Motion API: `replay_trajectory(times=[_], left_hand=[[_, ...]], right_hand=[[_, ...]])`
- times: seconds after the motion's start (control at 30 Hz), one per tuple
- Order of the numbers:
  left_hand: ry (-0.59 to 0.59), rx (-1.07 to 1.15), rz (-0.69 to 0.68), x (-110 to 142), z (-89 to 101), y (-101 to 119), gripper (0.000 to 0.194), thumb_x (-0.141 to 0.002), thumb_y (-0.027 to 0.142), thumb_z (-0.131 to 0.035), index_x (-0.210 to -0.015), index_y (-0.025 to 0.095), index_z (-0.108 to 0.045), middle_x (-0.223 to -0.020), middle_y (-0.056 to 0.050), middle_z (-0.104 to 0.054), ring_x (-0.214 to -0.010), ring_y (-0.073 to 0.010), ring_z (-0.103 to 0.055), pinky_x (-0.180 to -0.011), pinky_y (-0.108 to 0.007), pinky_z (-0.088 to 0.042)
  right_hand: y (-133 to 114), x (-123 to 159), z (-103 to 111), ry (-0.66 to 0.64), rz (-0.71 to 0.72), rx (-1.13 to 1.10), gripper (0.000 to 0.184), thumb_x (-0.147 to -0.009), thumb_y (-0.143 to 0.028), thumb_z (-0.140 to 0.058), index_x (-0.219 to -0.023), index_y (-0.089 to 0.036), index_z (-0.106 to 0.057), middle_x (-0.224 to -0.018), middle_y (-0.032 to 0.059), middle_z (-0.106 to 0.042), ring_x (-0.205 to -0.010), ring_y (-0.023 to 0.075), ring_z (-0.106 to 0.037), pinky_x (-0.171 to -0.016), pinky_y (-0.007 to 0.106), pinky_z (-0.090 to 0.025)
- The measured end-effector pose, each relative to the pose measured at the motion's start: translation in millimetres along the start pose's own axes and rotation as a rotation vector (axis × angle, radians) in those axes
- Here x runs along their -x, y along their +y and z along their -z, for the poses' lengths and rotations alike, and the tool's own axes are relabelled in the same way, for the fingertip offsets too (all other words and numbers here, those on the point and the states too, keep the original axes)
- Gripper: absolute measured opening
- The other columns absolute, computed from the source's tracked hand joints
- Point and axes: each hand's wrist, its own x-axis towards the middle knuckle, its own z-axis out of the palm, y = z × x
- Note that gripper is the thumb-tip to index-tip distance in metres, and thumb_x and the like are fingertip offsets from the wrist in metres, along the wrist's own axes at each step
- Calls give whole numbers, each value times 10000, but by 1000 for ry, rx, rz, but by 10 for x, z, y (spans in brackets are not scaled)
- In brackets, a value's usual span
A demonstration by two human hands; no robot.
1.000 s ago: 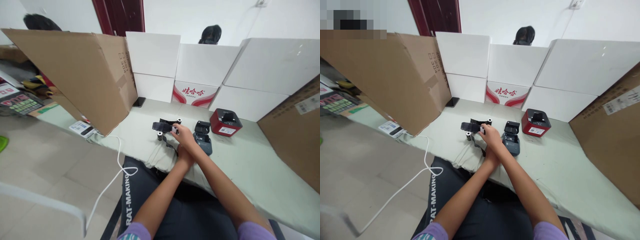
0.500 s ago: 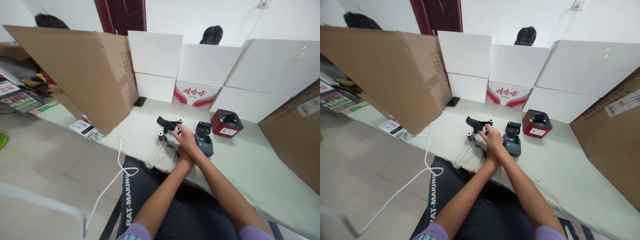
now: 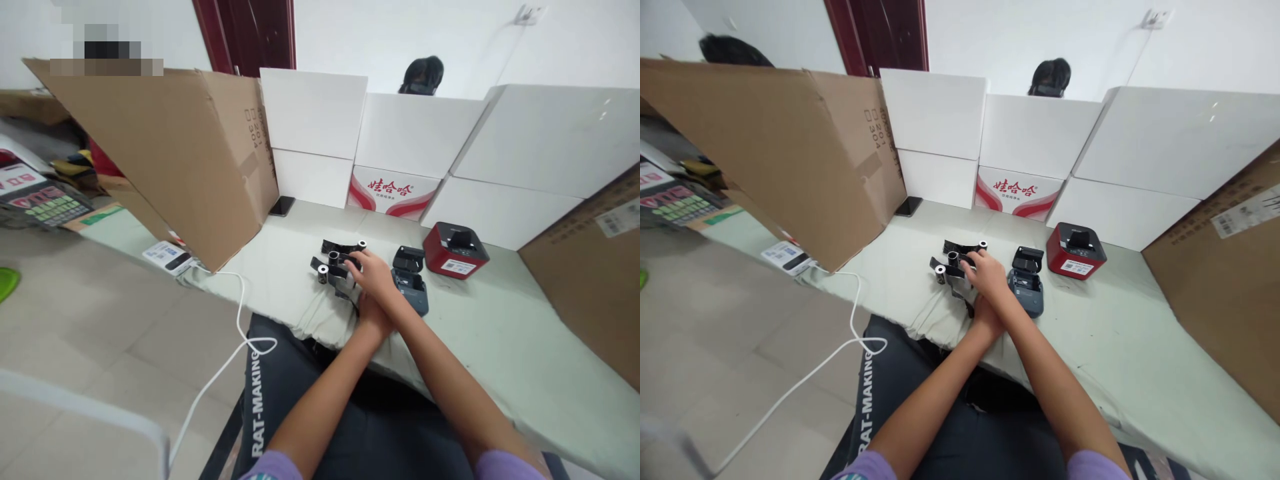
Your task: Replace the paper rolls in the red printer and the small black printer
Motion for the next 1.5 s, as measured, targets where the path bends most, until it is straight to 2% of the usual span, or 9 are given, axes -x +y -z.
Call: replay_trajectory(times=[0.13,0.3,0.4,0.53,0.67,0.83,1.0,1.2,1.5], left_hand=[[-41,47,-69,41,-31,-27,441,-868,373,-691,-1290,249,-672,-1282,-74,-734,-1329,-328,-588,-1260,-552,-317],[-57,72,-34,52,-34,-32,562,-827,499,-731,-1300,208,-651,-1374,-115,-687,-1419,-311,-518,-1286,-519,-276],[-95,52,-12,34,-13,-17,773,-812,598,-737,-1436,185,-546,-1475,-139,-619,-1488,-307,-450,-1294,-500,-260],[-112,40,-5,38,36,-2,888,-780,683,-747,-1484,212,-481,-1503,-129,-599,-1493,-297,-448,-1290,-509,-251],[-32,73,-30,69,60,0,799,-769,611,-801,-1416,226,-531,-1412,-116,-667,-1449,-276,-501,-1270,-500,-282],[-2,56,-39,86,50,1,770,-755,584,-825,-1382,229,-554,-1386,-121,-680,-1397,-287,-550,-1254,-502,-302],[-1,39,-49,93,58,3,786,-773,586,-811,-1411,219,-534,-1408,-131,-664,-1422,-287,-528,-1257,-504,-293],[-10,28,-62,96,95,9,796,-782,584,-808,-1428,215,-525,-1414,-128,-664,-1423,-282,-528,-1249,-500,-300],[-20,7,-64,94,77,-2,803,-783,591,-804,-1430,203,-528,-1453,-145,-638,-1437,-283,-518,-1253,-488,-288]], right_hand=[[14,-468,78,-97,280,53,447,-972,-120,-482,-1338,-255,-700,-1297,119,-637,-1131,249,-604,-934,338,-471],[31,-878,12,-322,487,103,363,-852,-91,-639,-1162,-226,-770,-1176,124,-693,-1081,267,-601,-943,363,-478],[281,-785,100,-93,321,-152,268,-871,-199,-644,-1127,-179,-719,-1065,118,-722,-974,254,-637,-897,379,-503],[882,-260,422,280,-14,-791,345,-825,-414,-704,-1115,-232,-659,-1005,58,-734,-852,217,-679,-791,359,-546],[1368,410,606,332,-277,-1092,333,-775,-446,-726,-1041,-254,-671,-910,23,-729,-742,190,-673,-688,328,-538],[1562,743,373,163,-306,-773,350,-689,-416,-743,-966,-226,-645,-839,32,-721,-718,203,-622,-685,345,-497],[1627,671,168,302,-228,-347,247,-680,-361,-626,-885,-225,-648,-924,78,-664,-843,260,-579,-798,421,-492],[1718,691,157,333,-147,-223,123,-765,-295,-565,-840,-230,-638,-948,87,-618,-974,295,-572,-946,467,-478],[1679,588,150,144,-117,-139,397,-818,-443,-704,-1158,-249,-769,-1047,99,-534,-1052,310,-529,-998,483,-474]])
